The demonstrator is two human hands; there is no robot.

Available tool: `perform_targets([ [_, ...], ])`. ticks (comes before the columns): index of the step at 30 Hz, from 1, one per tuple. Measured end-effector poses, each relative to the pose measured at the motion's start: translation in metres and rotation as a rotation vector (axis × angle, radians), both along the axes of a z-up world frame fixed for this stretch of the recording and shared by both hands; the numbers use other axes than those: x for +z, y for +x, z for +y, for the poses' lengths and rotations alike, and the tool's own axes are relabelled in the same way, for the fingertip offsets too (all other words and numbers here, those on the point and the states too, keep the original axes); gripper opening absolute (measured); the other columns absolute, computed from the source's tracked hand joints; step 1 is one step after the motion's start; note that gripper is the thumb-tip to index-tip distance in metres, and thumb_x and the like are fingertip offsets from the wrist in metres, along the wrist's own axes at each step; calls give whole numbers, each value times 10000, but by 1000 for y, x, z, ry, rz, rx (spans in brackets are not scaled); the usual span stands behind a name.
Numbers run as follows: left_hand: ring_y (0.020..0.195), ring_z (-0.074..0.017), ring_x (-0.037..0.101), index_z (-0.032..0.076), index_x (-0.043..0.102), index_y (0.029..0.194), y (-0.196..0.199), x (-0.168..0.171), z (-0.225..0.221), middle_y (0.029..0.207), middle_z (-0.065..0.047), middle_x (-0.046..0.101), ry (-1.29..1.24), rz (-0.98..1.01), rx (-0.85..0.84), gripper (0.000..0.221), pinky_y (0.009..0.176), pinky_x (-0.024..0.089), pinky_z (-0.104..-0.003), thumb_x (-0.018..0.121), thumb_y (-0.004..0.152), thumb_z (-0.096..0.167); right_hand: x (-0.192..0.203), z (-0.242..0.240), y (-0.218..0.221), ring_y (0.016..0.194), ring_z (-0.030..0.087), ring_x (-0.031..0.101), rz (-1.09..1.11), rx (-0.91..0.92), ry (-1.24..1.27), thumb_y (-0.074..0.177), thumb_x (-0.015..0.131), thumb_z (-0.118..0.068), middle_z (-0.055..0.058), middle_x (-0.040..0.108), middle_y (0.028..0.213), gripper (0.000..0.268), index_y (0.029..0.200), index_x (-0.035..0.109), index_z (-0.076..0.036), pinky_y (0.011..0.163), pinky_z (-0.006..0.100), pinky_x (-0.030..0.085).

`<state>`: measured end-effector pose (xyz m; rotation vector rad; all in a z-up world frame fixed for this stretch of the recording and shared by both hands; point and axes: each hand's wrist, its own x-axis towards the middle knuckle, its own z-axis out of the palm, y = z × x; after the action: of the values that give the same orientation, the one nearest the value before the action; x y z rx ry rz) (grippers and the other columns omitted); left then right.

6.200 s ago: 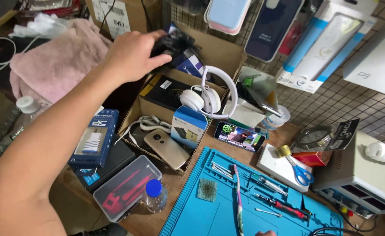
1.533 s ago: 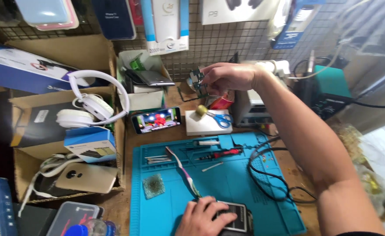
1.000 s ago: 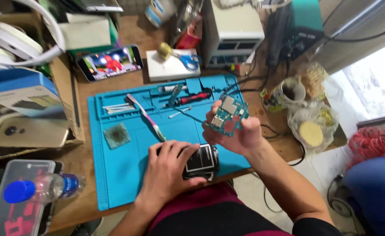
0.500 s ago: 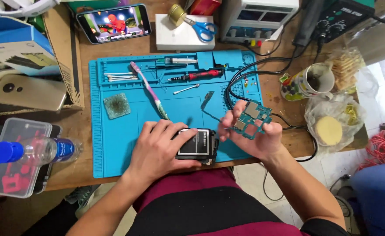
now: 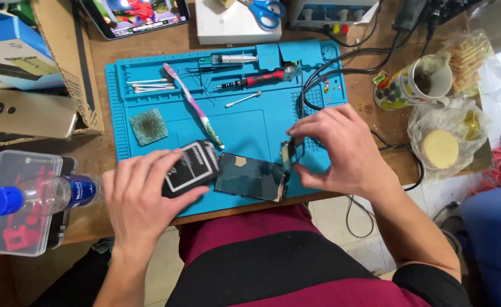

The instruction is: Disassembling a mobile phone to inspect and manipulate the motherboard and internal components on a repair mat.

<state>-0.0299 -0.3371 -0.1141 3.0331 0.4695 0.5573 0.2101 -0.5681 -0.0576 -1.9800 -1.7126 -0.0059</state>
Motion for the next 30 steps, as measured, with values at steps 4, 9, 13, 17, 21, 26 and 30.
perform_targets([
  [4, 1001, -194, 578, 187, 687, 1182, 3, 4, -7, 1154, 2, 696, 44, -36, 136, 706, 764, 346, -342, 680, 759, 752, 0, 1, -3, 902, 265, 631, -111, -37, 13, 765, 739, -212, 87, 668, 1031, 426, 1110, 540, -61, 794, 412, 388],
  [9, 1022, -212, 547, 217, 660, 1236, 5, 3, -13, 1154, -8, 646, 54, 35, 255, 726, 802, 349, -358, 641, 775, 778, -10, 2, -6, 856, 263, 585, 17, 13, -32, 775, 755, -190, 99, 585, 983, 430, 1148, 565, -92, 740, 403, 446],
  [13, 1186, -248, 515, 190, 612, 1305, 12, 0, -14, 1357, -58, 561, 93, 70, 229, 796, 846, 367, -387, 686, 740, 746, -14, 0, -6, 849, 253, 581, 138, -11, -66, 768, 738, -221, 113, 570, 986, 435, 1151, 574, -95, 701, 374, 464],
  [17, 1296, -261, 449, 216, 495, 1367, 35, 7, -28, 1394, -32, 522, -110, 43, -159, 825, 963, 330, -434, 709, 728, 692, -11, -3, -6, 911, 231, 575, 312, -10, -98, 835, 724, -311, 129, 530, 1064, 516, 1248, 522, -74, 688, 324, 517],
  [21, 1317, -273, 445, 211, 494, 1381, 63, 14, -50, 1340, -2, 582, -141, 156, -517, 764, 988, 333, -465, 669, 771, 636, -10, -10, -1, 922, 236, 585, 432, 12, -5, 956, 570, -143, 118, 530, 1023, 243, 1189, 578, -75, 718, 313, 499],
  [26, 1159, -246, 526, 204, 563, 1291, 76, 20, -56, 1227, -16, 622, -250, 179, -563, 674, 965, 342, -488, 758, 734, 531, -20, -15, 4, 867, 191, 532, 586, -49, 260, 1003, 446, -345, 78, 603, 989, 349, 1128, 601, -59, 772, 318, 418],
  [30, 1040, -238, 553, 206, 573, 1284, 78, 21, -60, 1151, -20, 630, -247, 201, -570, 673, 937, 354, -491, 795, 707, 473, -20, -9, -1, 744, 152, 646, 1006, -128, 468, 991, 523, -83, 65, 529, 919, 177, 1156, 459, -70, 574, 206, 469],
])
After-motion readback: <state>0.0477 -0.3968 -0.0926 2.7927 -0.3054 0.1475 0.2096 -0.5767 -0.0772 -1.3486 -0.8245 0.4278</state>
